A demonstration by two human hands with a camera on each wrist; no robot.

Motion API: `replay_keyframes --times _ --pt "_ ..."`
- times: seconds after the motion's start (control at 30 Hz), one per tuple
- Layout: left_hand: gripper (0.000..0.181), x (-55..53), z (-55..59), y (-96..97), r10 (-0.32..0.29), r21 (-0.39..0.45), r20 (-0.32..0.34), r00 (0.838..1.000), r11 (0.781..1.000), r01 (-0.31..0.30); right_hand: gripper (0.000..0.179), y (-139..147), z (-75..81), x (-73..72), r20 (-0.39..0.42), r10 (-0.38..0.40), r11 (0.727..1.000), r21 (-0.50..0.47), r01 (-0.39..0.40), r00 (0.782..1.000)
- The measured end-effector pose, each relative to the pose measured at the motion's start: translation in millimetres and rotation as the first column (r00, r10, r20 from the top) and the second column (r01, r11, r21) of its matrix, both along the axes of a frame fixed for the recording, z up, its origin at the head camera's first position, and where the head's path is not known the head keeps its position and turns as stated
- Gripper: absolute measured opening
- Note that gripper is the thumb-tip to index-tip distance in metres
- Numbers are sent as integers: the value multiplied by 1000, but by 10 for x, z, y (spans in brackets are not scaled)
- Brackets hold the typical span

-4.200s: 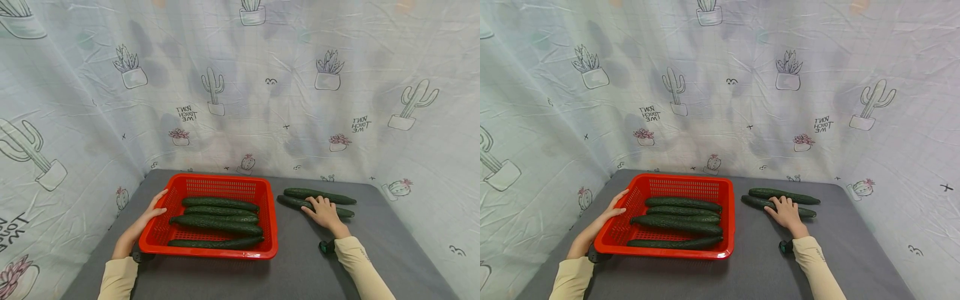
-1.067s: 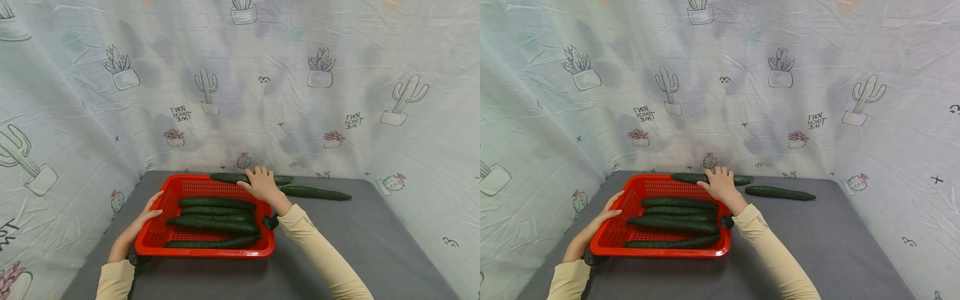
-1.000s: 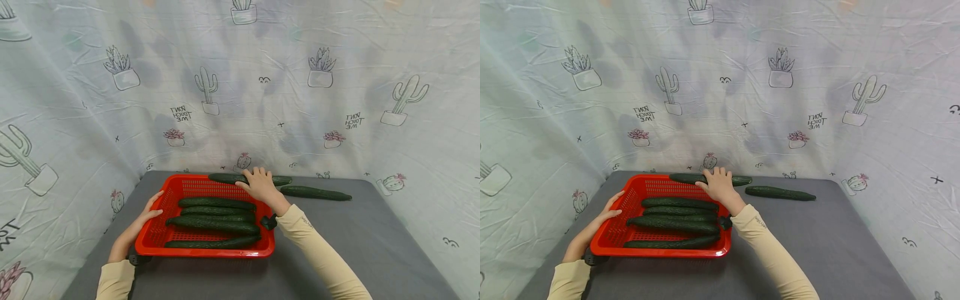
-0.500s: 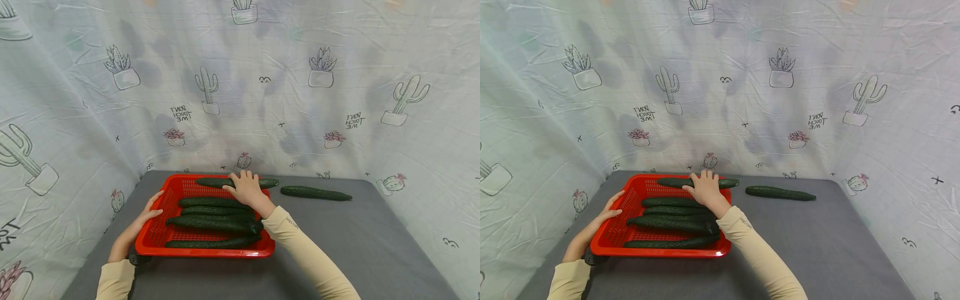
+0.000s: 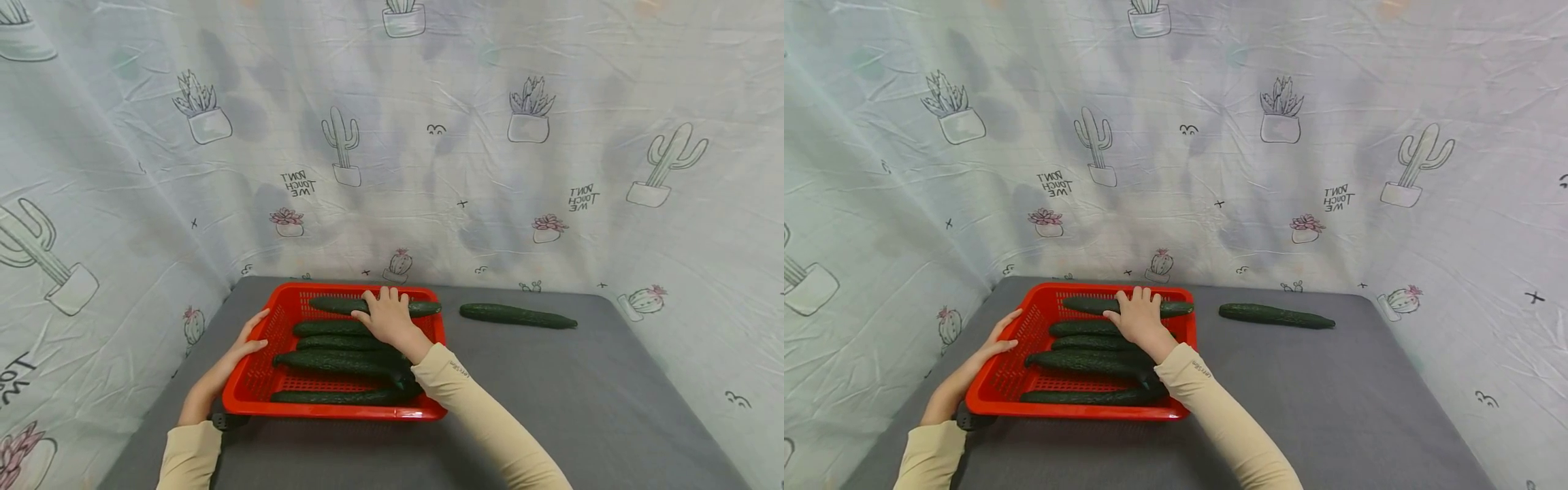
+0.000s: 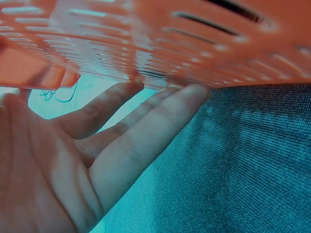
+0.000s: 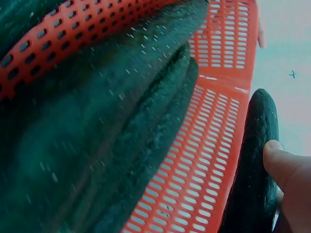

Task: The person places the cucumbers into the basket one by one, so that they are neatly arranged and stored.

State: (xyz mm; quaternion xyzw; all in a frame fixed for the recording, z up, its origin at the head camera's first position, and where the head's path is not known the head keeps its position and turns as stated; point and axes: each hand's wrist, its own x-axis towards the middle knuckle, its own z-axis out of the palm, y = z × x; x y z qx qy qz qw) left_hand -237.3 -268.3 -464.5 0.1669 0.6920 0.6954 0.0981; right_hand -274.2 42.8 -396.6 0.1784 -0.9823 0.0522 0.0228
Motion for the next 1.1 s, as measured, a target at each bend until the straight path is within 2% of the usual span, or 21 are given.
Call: replay_keyframes --times 0.1,0.33,0.4,0.63,0.97,1.1 --pt "60 -6 5 9 8 11 -18 1000 1000 -8 50 -36 -49 16 3 0 1000 -4 0 1000" --pt "63 32 50 -18 -20 -95 60 998 995 25 48 -114 -122 30 18 9 1000 3 -9 1000" --pt "63 35 58 -28 -20 -98 66 998 995 27 47 -142 -139 27 25 13 1000 -2 -13 1000" --pt "61 51 32 -45 -29 -128 62 998 991 37 45 -211 -243 -6 110 25 1000 15 -27 994" --pt "62 45 37 -29 -41 -114 43 998 992 45 43 -232 -343 16 171 109 994 -8 -109 979" --pt "62 41 40 -23 -35 -103 51 998 994 40 44 -240 -370 13 192 118 993 -16 -117 974"
